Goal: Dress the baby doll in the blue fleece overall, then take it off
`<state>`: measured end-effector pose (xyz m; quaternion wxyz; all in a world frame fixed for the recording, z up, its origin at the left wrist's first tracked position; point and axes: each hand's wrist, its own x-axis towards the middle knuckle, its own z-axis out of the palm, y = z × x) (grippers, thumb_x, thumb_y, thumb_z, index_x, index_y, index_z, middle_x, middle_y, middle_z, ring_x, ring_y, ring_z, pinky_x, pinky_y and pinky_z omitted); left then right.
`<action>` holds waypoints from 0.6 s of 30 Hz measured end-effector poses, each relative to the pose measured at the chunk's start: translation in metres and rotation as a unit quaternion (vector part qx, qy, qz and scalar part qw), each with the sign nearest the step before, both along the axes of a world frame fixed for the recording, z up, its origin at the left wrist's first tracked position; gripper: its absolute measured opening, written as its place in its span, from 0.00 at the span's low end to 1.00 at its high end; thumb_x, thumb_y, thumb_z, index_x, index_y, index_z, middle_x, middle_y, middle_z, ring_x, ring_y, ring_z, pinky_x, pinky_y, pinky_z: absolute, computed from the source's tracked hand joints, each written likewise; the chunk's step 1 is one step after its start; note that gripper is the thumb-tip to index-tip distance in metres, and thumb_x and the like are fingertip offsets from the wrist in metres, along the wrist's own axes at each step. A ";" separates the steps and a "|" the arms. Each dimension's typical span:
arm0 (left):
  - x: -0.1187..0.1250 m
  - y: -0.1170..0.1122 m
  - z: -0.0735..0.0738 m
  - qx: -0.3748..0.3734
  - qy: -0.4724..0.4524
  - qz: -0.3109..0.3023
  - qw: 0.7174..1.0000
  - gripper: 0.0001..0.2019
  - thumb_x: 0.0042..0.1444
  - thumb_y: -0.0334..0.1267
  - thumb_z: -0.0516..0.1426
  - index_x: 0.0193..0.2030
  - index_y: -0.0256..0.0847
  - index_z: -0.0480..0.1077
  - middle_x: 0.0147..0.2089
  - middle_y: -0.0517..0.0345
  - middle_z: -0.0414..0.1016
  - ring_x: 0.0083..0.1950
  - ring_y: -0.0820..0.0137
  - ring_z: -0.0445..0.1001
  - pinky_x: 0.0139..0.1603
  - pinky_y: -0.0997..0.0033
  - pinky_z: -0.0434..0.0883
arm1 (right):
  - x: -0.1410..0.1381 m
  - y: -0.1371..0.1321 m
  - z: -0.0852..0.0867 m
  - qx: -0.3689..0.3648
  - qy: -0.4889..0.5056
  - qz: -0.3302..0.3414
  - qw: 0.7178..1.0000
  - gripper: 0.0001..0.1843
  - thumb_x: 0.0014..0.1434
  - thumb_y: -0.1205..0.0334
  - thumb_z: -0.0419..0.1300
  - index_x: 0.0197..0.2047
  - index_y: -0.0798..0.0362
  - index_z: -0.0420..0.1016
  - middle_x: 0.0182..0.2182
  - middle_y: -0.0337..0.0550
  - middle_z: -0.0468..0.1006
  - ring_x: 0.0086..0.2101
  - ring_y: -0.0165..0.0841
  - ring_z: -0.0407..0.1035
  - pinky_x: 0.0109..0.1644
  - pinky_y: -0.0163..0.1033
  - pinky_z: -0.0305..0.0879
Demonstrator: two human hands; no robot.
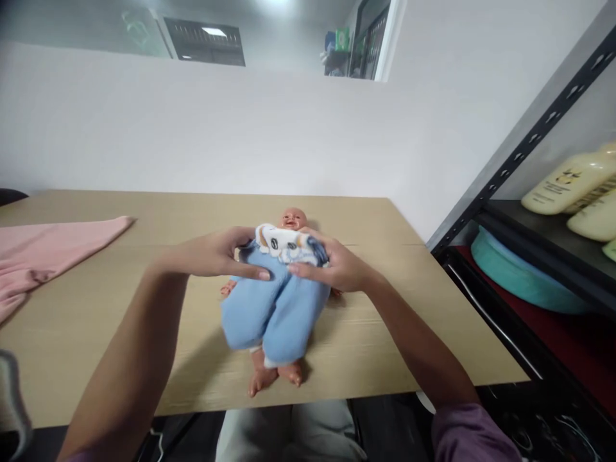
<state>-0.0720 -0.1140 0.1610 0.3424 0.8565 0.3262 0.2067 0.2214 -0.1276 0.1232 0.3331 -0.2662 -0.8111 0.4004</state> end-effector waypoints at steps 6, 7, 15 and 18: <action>-0.002 0.022 -0.012 -0.020 -0.074 -0.050 0.996 0.15 0.67 0.52 0.68 0.53 0.46 0.83 0.50 0.56 0.86 0.53 0.56 0.84 0.55 0.62 0.81 | -0.006 0.036 -0.014 -0.025 -0.131 0.079 0.988 0.35 0.61 0.41 0.78 0.66 0.46 0.81 0.59 0.44 0.86 0.59 0.46 0.80 0.69 0.54 0.78; 0.000 0.025 -0.015 -0.016 -0.094 -0.046 0.994 0.16 0.69 0.52 0.67 0.56 0.46 0.82 0.53 0.54 0.87 0.56 0.55 0.84 0.58 0.61 0.81 | -0.008 0.039 -0.017 -0.022 -0.145 0.082 0.986 0.37 0.59 0.41 0.79 0.66 0.45 0.82 0.59 0.44 0.86 0.60 0.46 0.80 0.70 0.55 0.78; -0.013 0.046 -0.033 -0.257 0.039 -0.233 0.937 0.21 0.61 0.53 0.74 0.29 0.40 0.77 0.20 0.60 0.74 0.19 0.70 0.72 0.18 0.74 0.70 | -0.016 0.043 -0.029 -0.096 -0.024 0.096 0.990 0.37 0.66 0.36 0.72 0.68 0.51 0.80 0.62 0.51 0.84 0.62 0.49 0.78 0.73 0.56 0.73; -0.012 0.050 -0.035 -0.220 -0.051 -0.240 0.944 0.20 0.63 0.54 0.73 0.31 0.39 0.80 0.23 0.57 0.78 0.25 0.68 0.77 0.28 0.74 0.79 | -0.015 0.046 -0.036 -0.124 -0.029 0.073 0.989 0.42 0.64 0.33 0.72 0.71 0.52 0.77 0.65 0.52 0.82 0.66 0.51 0.75 0.75 0.58 0.70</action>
